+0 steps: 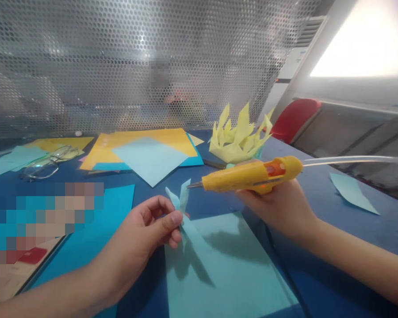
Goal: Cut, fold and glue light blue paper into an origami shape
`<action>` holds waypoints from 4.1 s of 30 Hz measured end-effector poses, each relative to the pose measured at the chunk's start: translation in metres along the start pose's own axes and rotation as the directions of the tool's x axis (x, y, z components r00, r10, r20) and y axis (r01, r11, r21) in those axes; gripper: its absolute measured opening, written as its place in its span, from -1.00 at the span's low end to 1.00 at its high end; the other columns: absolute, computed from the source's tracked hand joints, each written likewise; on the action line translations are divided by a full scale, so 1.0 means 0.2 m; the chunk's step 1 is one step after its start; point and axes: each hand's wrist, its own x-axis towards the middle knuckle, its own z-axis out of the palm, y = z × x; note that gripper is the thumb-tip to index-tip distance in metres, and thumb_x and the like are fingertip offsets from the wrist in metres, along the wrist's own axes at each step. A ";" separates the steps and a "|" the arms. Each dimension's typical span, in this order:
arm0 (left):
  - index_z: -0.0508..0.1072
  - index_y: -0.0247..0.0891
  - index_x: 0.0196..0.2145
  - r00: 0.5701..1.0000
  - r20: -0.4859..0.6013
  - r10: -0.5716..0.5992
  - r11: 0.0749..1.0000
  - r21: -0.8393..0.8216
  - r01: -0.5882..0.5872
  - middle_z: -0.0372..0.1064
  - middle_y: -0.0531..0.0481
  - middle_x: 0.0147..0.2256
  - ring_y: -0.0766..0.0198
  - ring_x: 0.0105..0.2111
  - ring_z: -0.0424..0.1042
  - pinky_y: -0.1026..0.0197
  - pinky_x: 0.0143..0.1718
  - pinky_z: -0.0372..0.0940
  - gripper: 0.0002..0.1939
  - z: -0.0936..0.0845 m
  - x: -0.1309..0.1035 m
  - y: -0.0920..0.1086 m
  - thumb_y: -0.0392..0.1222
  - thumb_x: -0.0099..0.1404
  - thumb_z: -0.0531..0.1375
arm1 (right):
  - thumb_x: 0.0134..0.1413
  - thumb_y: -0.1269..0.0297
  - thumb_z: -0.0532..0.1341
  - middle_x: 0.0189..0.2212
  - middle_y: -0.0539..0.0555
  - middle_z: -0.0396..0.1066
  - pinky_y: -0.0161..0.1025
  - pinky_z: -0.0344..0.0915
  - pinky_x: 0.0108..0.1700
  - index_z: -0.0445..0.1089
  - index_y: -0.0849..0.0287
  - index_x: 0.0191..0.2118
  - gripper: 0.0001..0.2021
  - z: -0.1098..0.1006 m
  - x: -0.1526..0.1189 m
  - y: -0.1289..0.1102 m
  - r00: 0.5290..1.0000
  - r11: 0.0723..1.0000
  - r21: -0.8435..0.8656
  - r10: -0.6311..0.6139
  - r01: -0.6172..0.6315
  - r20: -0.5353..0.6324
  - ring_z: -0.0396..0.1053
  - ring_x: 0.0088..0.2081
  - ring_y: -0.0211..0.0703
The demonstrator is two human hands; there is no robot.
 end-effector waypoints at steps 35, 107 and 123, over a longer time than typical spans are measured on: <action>0.40 -0.22 -0.43 1.000 -0.013 -0.002 1.000 -0.013 0.002 0.44 0.18 -0.48 0.53 -0.57 0.31 0.48 -0.50 0.22 -0.58 0.00 0.00 0.00 0.01 0.02 0.53 | -0.01 0.23 0.19 -0.66 -0.08 0.37 -0.25 0.32 -0.54 0.27 0.00 -0.50 -0.89 0.00 -0.01 -0.01 0.999 0.999 0.041 -0.029 0.029 -0.015 0.43 -0.56 -0.09; 0.49 -0.25 -0.49 0.998 0.062 0.016 0.998 -0.066 -0.012 0.36 0.17 -0.62 0.54 -0.62 0.27 0.53 -0.56 0.19 -0.64 -0.01 0.02 0.00 -0.01 0.01 0.55 | 0.02 0.34 0.25 -0.43 -0.06 0.55 -0.25 0.47 -0.41 0.36 0.02 -0.27 -0.87 0.03 -0.03 -0.01 0.972 0.957 0.171 -0.236 0.233 -0.005 0.50 -0.50 -0.14; 0.51 -0.31 -0.42 0.999 0.049 0.005 0.998 -0.064 -0.002 0.36 0.15 -0.60 0.55 -0.60 0.25 0.52 -0.53 0.19 -0.65 -0.02 0.02 -0.01 -0.03 0.08 0.52 | 0.02 0.39 0.25 -0.44 -0.06 0.52 -0.27 0.43 -0.38 0.35 0.06 -0.27 -0.87 0.03 -0.02 -0.02 0.983 0.972 0.148 -0.180 0.182 -0.030 0.49 -0.45 -0.15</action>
